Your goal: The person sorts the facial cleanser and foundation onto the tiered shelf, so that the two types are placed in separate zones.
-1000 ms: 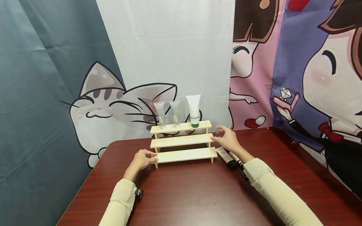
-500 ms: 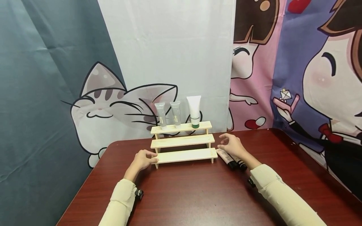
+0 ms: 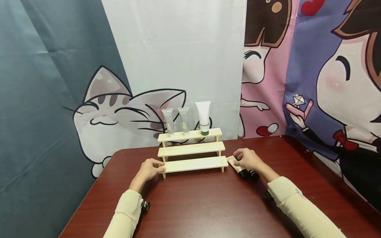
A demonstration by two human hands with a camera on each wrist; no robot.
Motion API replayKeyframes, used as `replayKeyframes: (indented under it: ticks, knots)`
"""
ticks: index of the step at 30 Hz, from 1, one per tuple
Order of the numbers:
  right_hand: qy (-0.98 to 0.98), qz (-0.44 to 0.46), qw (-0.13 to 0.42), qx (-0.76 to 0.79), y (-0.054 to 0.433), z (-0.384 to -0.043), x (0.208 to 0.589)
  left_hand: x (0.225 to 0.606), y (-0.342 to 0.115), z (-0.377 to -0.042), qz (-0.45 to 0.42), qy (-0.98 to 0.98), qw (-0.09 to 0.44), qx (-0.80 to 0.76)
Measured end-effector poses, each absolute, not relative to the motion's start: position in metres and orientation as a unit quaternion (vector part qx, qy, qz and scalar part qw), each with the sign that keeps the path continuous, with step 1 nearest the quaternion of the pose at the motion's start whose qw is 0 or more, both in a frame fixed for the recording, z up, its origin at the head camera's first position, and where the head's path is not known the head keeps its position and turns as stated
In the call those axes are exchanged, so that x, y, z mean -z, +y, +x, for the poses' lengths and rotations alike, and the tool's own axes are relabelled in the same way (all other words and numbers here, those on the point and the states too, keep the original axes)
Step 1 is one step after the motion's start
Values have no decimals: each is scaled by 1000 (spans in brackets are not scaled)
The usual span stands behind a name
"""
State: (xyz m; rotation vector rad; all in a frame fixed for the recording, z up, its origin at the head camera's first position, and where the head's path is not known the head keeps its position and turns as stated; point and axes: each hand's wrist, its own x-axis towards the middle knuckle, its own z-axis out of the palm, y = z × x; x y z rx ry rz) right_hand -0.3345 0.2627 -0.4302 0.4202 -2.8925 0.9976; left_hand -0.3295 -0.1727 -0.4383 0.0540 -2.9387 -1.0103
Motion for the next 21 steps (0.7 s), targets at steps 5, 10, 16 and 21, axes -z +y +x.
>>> replayKeyframes:
  ticks: [5,10,16,21]
  knots:
    - [-946,141,18,-291,262,-335,431,437,-171,-329,19,-945,17,327]
    - [-958,139,30,-249,261,-335,432,436,-170,-330,19,-944,13,329]
    - [-966,149,56,-203,259,-334,435,437,-170,-330,21,-944,8,328]
    - [-964,150,31,-217,255,-336,437,438,-172,-330,21,-946,13,324]
